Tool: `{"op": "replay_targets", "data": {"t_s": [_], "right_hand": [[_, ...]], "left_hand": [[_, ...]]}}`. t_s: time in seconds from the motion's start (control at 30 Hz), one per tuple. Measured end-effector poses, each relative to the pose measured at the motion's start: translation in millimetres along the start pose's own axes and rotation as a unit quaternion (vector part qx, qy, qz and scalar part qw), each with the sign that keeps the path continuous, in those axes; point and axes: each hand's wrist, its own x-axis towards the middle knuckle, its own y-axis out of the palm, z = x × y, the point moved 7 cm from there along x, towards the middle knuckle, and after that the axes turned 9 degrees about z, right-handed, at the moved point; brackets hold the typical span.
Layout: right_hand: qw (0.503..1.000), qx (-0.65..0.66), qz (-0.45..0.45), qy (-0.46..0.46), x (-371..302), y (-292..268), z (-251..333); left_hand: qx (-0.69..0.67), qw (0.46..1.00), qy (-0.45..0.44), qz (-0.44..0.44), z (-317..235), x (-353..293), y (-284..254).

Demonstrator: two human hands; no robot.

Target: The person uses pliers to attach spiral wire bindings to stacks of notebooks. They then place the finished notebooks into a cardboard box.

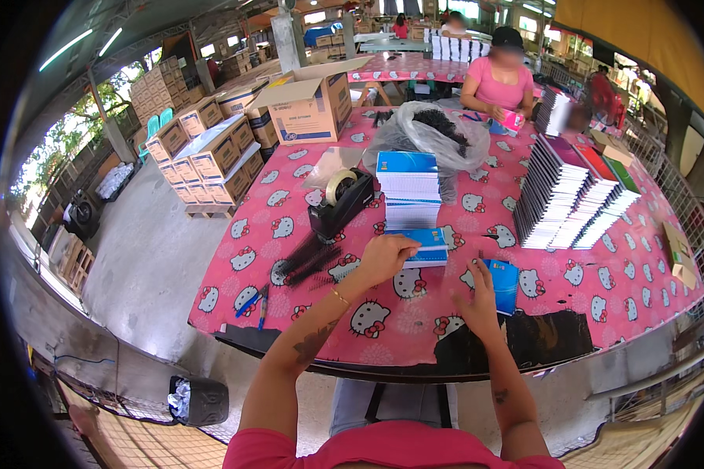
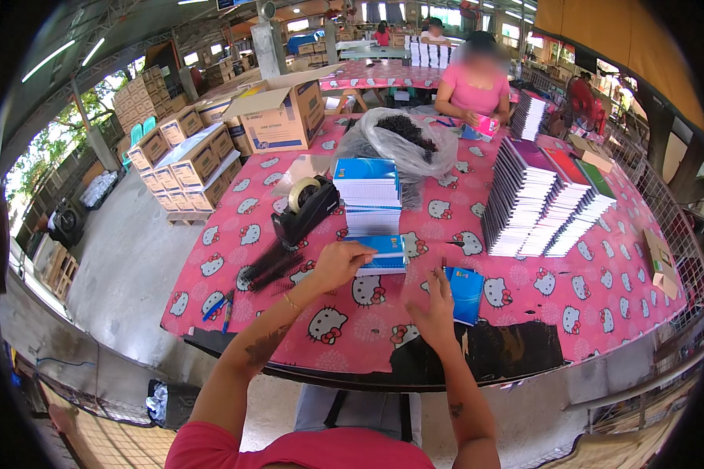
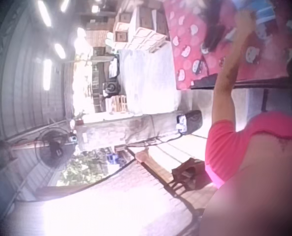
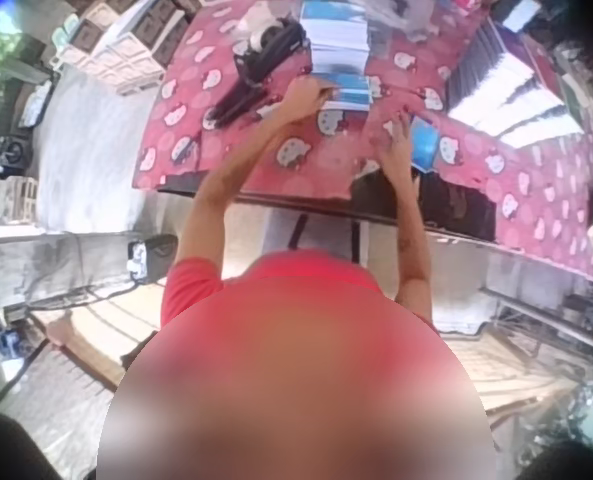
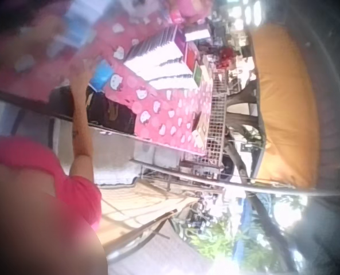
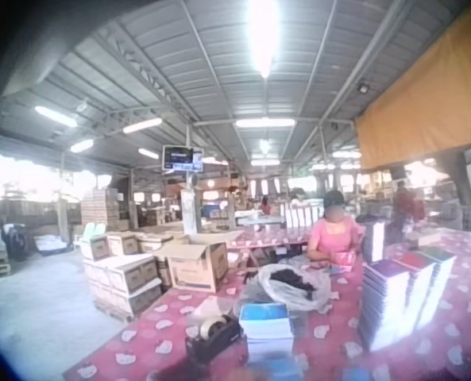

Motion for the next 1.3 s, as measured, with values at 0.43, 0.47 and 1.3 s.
{"op": "replay_targets", "data": {"t_s": [0.43, 0.47, 1.3], "right_hand": [[0.97, 0.224, 0.07, 0.068, -55.9, 29.2, -15.7], [0.962, 0.248, 0.076, 0.081, -53.4, 30.9, -14.4], [0.93, 0.303, 0.177, 0.107, -47.5, 60.0, -2.3]], "left_hand": [[0.068, 0.99, 0.055, -0.109, -47.1, -100.4, 0.2], [0.084, 0.988, -0.005, -0.125, -18.2, -113.5, -4.6], [-0.161, 0.966, -0.157, -0.127, -44.5, -147.1, -6.8]]}}
